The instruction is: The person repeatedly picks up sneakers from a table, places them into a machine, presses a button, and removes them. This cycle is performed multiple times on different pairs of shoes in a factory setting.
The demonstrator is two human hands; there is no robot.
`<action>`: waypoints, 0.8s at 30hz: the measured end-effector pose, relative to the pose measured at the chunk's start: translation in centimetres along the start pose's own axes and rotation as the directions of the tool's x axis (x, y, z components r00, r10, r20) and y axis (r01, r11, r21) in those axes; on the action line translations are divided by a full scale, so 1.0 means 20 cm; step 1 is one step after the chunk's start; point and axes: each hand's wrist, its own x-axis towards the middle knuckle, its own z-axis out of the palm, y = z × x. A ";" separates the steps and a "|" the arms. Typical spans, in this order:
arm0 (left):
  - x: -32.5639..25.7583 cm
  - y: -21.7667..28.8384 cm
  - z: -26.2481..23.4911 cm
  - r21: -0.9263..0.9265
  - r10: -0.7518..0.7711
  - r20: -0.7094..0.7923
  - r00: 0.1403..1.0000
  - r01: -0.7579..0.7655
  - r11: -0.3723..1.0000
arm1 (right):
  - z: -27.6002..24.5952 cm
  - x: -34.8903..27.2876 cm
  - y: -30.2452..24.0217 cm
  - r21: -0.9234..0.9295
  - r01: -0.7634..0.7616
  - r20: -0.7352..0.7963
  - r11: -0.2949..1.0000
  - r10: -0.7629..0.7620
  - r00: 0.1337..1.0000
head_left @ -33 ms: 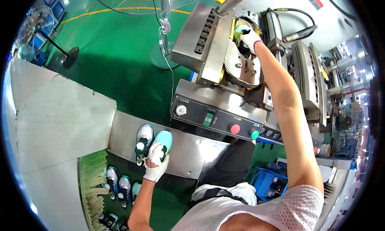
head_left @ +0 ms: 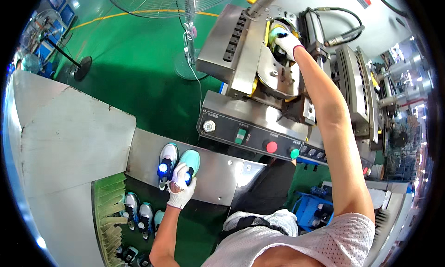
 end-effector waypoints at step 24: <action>0.09 1.06 0.19 -0.071 -0.085 0.432 0.898 0.128 0.989 | -0.38 -2.75 0.83 0.323 0.199 0.156 0.925 -0.260 0.953</action>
